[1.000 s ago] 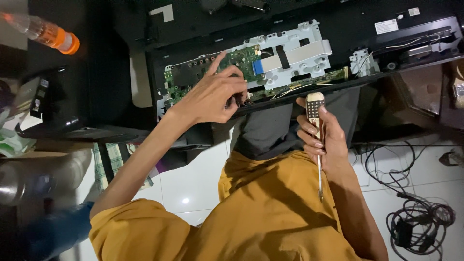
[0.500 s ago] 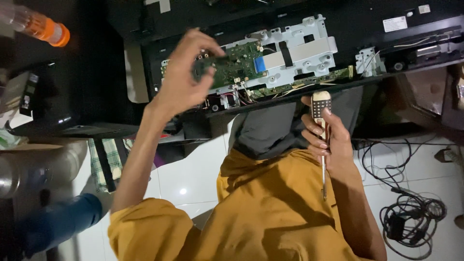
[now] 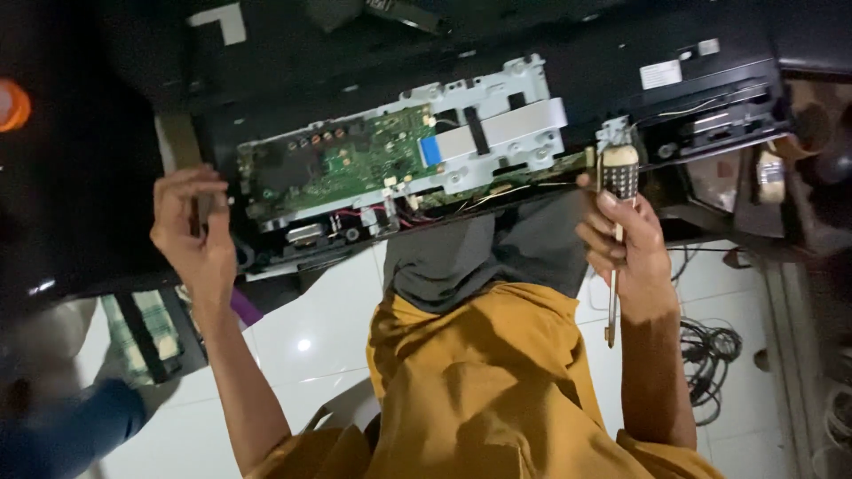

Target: The person works on the internal components of a disassembled electronic device, likely a television or monitor. They use a screwdriver to manipulate screws and parts on the circuit board and metal chassis, occasionally picking up small components with their fingers.

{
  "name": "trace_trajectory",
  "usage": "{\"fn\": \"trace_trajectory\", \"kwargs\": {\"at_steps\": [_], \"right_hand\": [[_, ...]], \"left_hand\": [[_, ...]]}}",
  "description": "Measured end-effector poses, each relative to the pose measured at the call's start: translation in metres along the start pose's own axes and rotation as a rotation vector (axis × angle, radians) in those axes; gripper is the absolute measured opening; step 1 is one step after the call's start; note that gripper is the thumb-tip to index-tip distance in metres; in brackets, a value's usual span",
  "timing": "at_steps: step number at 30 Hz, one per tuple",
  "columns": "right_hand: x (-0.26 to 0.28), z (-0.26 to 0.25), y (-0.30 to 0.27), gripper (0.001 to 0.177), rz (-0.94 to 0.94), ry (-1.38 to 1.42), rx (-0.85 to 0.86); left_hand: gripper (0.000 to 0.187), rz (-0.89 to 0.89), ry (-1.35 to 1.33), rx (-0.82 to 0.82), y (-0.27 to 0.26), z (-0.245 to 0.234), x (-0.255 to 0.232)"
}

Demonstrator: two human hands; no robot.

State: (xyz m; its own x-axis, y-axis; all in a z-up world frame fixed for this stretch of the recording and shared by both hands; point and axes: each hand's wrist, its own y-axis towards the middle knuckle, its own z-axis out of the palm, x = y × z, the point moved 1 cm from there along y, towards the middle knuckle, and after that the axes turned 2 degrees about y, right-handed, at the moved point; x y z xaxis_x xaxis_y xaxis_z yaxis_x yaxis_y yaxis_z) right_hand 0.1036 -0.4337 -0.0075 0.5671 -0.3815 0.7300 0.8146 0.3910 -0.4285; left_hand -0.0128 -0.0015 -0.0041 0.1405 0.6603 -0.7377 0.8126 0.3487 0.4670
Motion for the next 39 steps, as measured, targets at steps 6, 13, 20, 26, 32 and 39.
{"fn": "trace_trajectory", "kwargs": {"at_steps": [6,13,20,26,32,39], "right_hand": [[0.039,0.003,0.019,0.015,-0.164,-0.225,-0.054],[0.075,0.02,0.045,0.022,-0.136,-0.52,-0.016],[0.086,0.039,0.058,0.04,-0.078,-0.599,-0.026],[0.091,0.042,0.061,0.045,-0.044,-0.667,-0.024],[0.092,0.034,0.067,0.04,-0.105,-0.648,0.054],[0.08,0.036,0.077,0.033,-0.122,-0.905,0.021]], "left_hand": [[0.02,-0.066,0.223,0.039,-0.005,0.007,-0.003],[0.043,-0.216,0.332,0.105,0.002,0.018,-0.008],[0.045,-0.161,0.442,0.123,0.004,0.022,-0.006],[0.048,-0.155,0.462,0.09,0.003,0.031,-0.012],[0.044,-0.176,0.389,0.082,0.001,0.029,-0.006],[0.044,-0.206,0.384,0.057,0.0,0.027,-0.003]]}}
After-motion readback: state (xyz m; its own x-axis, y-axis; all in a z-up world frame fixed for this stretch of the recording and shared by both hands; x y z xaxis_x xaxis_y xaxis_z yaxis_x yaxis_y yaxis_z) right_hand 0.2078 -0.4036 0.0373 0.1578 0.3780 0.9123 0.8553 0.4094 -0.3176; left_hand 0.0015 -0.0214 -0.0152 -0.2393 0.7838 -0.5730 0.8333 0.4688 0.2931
